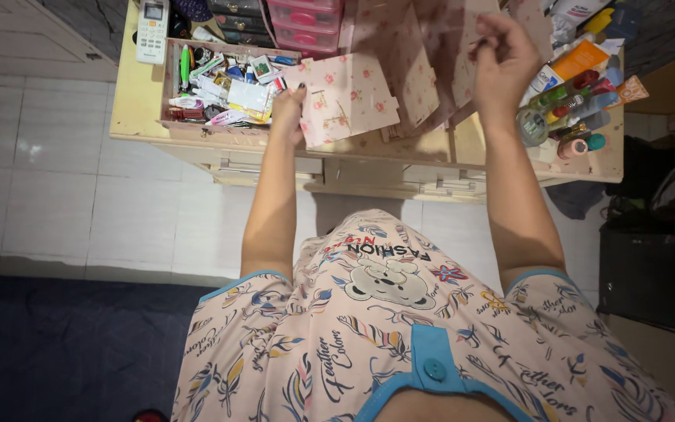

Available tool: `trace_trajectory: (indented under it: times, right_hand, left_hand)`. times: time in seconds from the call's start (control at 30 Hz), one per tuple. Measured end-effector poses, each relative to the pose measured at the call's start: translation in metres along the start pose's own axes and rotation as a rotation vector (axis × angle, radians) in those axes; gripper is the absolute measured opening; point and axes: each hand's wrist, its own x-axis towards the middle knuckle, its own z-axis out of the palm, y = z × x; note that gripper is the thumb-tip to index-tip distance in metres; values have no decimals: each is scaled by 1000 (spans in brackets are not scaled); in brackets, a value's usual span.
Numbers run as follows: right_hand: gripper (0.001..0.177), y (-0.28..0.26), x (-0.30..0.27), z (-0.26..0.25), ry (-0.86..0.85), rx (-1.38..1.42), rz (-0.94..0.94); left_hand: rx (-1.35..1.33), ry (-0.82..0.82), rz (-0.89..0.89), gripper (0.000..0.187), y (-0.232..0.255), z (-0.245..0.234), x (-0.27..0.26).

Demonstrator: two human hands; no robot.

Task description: The person assembles multiple small pink floral-patterned paper boxes on a cluttered vanity. They fold the flat pieces along pre-scored lines, tuck flaps into slots, and form the box shape by hand. The person repeats this process for several identical boxes, stacking the finished ones on the table.

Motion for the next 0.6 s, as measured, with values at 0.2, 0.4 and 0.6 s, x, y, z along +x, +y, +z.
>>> trace_trajectory:
  times: [0.2, 0.4, 0.6]
  right_hand:
    - [26, 2, -10, 18, -51, -60, 30]
    - [27, -4, -1, 15, -68, 2, 47]
    - [25, -25, 19, 1, -97, 9, -152]
  left_hand:
    - [-75, 148, 155, 21, -54, -16, 7]
    - [-47, 287, 130, 18, -76, -26, -7]
    - [-15, 403, 261, 20, -93, -29, -13]
